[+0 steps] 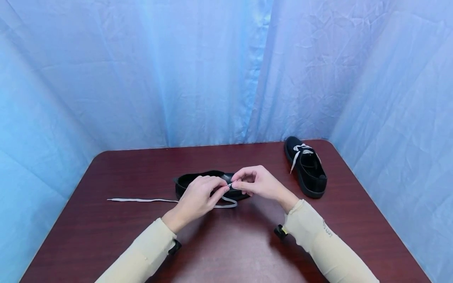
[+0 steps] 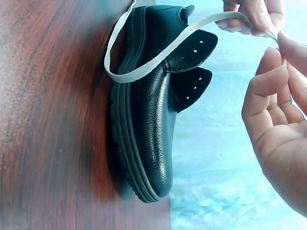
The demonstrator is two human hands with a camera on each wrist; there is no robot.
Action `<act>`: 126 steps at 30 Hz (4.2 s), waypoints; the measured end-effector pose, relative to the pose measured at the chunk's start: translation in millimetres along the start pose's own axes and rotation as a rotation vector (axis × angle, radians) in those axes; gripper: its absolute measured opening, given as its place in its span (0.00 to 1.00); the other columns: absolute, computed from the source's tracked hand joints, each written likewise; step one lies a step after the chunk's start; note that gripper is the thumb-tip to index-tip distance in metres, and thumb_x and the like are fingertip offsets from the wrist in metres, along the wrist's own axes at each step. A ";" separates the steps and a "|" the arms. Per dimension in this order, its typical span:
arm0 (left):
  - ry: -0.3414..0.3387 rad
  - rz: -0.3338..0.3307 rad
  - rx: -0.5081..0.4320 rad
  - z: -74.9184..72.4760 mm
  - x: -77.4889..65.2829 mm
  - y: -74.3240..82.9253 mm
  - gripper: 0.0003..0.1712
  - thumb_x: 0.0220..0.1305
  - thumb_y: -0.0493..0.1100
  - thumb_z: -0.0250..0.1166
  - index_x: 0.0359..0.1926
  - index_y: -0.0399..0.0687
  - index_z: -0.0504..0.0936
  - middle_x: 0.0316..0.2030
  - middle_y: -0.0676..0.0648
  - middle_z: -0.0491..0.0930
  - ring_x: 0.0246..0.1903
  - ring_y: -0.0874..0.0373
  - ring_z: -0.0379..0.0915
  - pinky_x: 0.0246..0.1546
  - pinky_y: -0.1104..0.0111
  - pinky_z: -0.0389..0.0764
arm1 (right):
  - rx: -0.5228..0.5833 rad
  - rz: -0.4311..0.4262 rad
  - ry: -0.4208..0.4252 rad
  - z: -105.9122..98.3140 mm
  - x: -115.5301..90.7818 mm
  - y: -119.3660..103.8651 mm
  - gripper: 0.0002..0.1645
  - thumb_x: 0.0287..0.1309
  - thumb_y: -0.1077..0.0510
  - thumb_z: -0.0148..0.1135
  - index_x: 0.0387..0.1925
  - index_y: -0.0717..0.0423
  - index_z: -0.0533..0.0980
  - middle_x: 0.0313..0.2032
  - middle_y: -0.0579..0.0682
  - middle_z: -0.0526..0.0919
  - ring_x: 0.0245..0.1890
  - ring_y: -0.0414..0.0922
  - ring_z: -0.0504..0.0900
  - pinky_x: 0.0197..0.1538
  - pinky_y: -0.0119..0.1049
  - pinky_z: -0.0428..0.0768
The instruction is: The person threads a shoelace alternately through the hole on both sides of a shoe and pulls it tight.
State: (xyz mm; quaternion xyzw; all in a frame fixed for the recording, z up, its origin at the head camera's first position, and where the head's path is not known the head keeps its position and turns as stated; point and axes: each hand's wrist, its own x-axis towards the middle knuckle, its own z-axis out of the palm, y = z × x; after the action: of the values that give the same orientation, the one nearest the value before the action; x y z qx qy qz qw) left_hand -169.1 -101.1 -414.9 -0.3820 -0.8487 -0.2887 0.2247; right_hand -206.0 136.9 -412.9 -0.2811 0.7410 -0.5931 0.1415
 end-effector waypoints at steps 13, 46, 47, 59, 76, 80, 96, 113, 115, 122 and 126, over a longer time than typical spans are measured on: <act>0.030 -0.005 0.025 0.0 -0.7 -4.5 0.06 0.66 0.43 0.70 0.42 0.49 0.86 0.36 0.55 0.84 0.36 0.59 0.77 0.40 0.63 0.78 | 0.005 -0.088 0.027 0.9 1.4 8.3 0.03 0.64 0.63 0.67 0.39 0.57 0.84 0.35 0.54 0.83 0.23 0.50 0.75 0.27 0.42 0.76; -0.135 -0.219 -0.089 22.3 -20.4 -42.2 0.06 0.66 0.38 0.70 0.44 0.47 0.85 0.39 0.52 0.85 0.40 0.56 0.81 0.44 0.57 0.79 | -0.275 0.113 -0.185 16.2 22.3 43.0 0.13 0.65 0.56 0.65 0.24 0.54 0.83 0.22 0.62 0.80 0.15 0.36 0.64 0.24 0.29 0.63; -0.134 -0.213 -0.092 22.8 -20.0 -41.9 0.06 0.66 0.38 0.70 0.44 0.47 0.85 0.39 0.52 0.85 0.40 0.56 0.81 0.44 0.57 0.79 | -0.282 0.122 -0.177 16.5 22.3 43.3 0.13 0.65 0.56 0.64 0.24 0.54 0.83 0.21 0.60 0.81 0.15 0.36 0.63 0.24 0.29 0.63; -0.115 -0.168 -0.105 25.4 -22.0 -41.5 0.07 0.65 0.36 0.70 0.44 0.45 0.85 0.39 0.51 0.86 0.41 0.57 0.82 0.45 0.58 0.80 | -0.289 0.217 -0.068 25.3 22.3 45.3 0.13 0.59 0.56 0.63 0.20 0.51 0.81 0.17 0.49 0.79 0.14 0.35 0.64 0.22 0.30 0.61; -0.142 -0.172 -0.114 23.7 -19.1 -39.4 0.08 0.66 0.36 0.69 0.46 0.43 0.85 0.41 0.49 0.86 0.43 0.55 0.83 0.47 0.57 0.80 | -0.287 0.319 -0.036 28.6 24.3 37.3 0.12 0.55 0.57 0.63 0.18 0.53 0.79 0.14 0.43 0.73 0.13 0.35 0.59 0.20 0.30 0.58; -0.147 -0.170 -0.118 23.6 -18.7 -39.0 0.08 0.67 0.36 0.68 0.46 0.42 0.85 0.42 0.48 0.86 0.43 0.55 0.83 0.47 0.57 0.80 | -0.291 0.336 -0.027 28.7 23.6 36.3 0.13 0.55 0.57 0.62 0.17 0.53 0.79 0.14 0.44 0.73 0.13 0.36 0.59 0.20 0.30 0.57; -0.212 -0.262 -0.138 22.6 -15.2 -39.6 0.07 0.68 0.38 0.68 0.46 0.45 0.85 0.40 0.51 0.86 0.38 0.61 0.80 0.42 0.61 0.80 | -0.251 0.304 -0.097 21.0 22.9 39.8 0.15 0.61 0.55 0.62 0.20 0.55 0.79 0.16 0.41 0.73 0.15 0.35 0.57 0.22 0.30 0.57; -0.191 -0.228 -0.175 24.1 -17.0 -41.5 0.06 0.67 0.38 0.69 0.44 0.44 0.86 0.39 0.52 0.86 0.36 0.62 0.79 0.40 0.63 0.79 | -0.259 0.338 -0.085 24.4 24.7 37.7 0.15 0.59 0.56 0.63 0.22 0.62 0.81 0.14 0.40 0.70 0.14 0.36 0.55 0.22 0.31 0.56; -0.190 -0.230 -0.174 23.6 -16.8 -41.3 0.06 0.67 0.37 0.69 0.44 0.44 0.86 0.39 0.51 0.86 0.36 0.62 0.79 0.41 0.62 0.79 | -0.266 0.330 -0.080 24.6 24.6 38.3 0.15 0.59 0.55 0.64 0.22 0.61 0.81 0.15 0.40 0.70 0.15 0.36 0.57 0.22 0.31 0.57; -0.225 -0.260 -0.177 22.6 -14.5 -40.2 0.08 0.68 0.38 0.68 0.47 0.43 0.86 0.42 0.50 0.86 0.38 0.61 0.79 0.44 0.61 0.80 | -0.259 0.310 -0.071 21.5 22.1 40.5 0.13 0.60 0.54 0.64 0.21 0.53 0.82 0.14 0.38 0.65 0.15 0.36 0.57 0.23 0.31 0.59; -0.223 -0.235 -0.191 22.7 -16.0 -41.8 0.09 0.68 0.37 0.67 0.48 0.42 0.86 0.44 0.48 0.86 0.43 0.57 0.81 0.47 0.60 0.80 | -0.239 0.306 -0.093 20.9 22.3 39.4 0.15 0.60 0.54 0.64 0.24 0.62 0.82 0.14 0.39 0.62 0.15 0.36 0.55 0.23 0.31 0.58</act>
State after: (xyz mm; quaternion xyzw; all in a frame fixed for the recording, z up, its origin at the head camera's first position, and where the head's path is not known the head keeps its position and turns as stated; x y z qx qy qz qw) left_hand -195.5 -117.0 -454.5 -0.3294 -0.8758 -0.3482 0.0567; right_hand -222.3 112.6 -453.3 -0.2070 0.8331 -0.4587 0.2297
